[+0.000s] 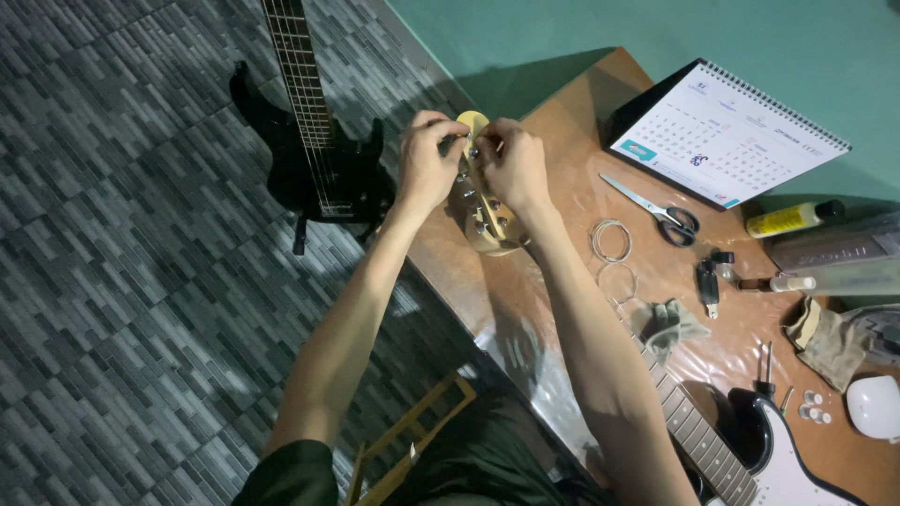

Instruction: The person changes the strings on a black electric guitar. They thread the strings through the bridge, pull them taut, and wind them onto the tuning pegs at the headstock. The process is repeated for multiple strings.

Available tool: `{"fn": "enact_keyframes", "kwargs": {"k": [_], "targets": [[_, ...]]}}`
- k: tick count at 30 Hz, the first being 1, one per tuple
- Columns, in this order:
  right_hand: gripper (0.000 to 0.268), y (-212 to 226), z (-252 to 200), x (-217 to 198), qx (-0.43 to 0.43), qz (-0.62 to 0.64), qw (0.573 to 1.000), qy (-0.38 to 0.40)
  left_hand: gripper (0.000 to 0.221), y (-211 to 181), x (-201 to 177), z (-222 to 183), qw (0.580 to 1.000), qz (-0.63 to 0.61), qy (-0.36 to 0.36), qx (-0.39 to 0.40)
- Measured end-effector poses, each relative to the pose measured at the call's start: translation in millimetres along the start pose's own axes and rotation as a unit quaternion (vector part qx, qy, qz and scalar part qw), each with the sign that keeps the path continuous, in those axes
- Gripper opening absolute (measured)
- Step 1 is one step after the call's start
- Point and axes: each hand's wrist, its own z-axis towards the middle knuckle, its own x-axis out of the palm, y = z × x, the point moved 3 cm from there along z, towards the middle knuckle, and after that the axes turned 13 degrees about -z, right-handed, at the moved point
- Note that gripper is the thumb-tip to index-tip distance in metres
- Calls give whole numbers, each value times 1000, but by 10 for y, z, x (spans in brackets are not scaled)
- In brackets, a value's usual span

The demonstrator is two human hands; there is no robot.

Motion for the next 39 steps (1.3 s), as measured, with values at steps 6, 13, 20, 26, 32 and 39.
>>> {"fn": "enact_keyframes", "kwargs": {"k": [6,13,20,26,32,39], "targets": [[10,29,23,-57,20,-16,999,46,30,80,-165,-21,999,8,-4,-45],[15,60,-19,-183,19,41,996,77,13,332,-153,4,992,69,91,-50],[16,-1,-14,-149,22,70,993,89,17,90,-297,1,983,-66,93,-145],[17,-64,-7,-100,36,62,994,86,17,278,-148,51,995,37,90,37],[19,5,-53,-135,29,52,994,93,34,260,-272,-86,917,-222,113,-311],[17,-1,-80,-154,24,59,995,78,17,426,-219,47,970,-134,81,-185]]}}
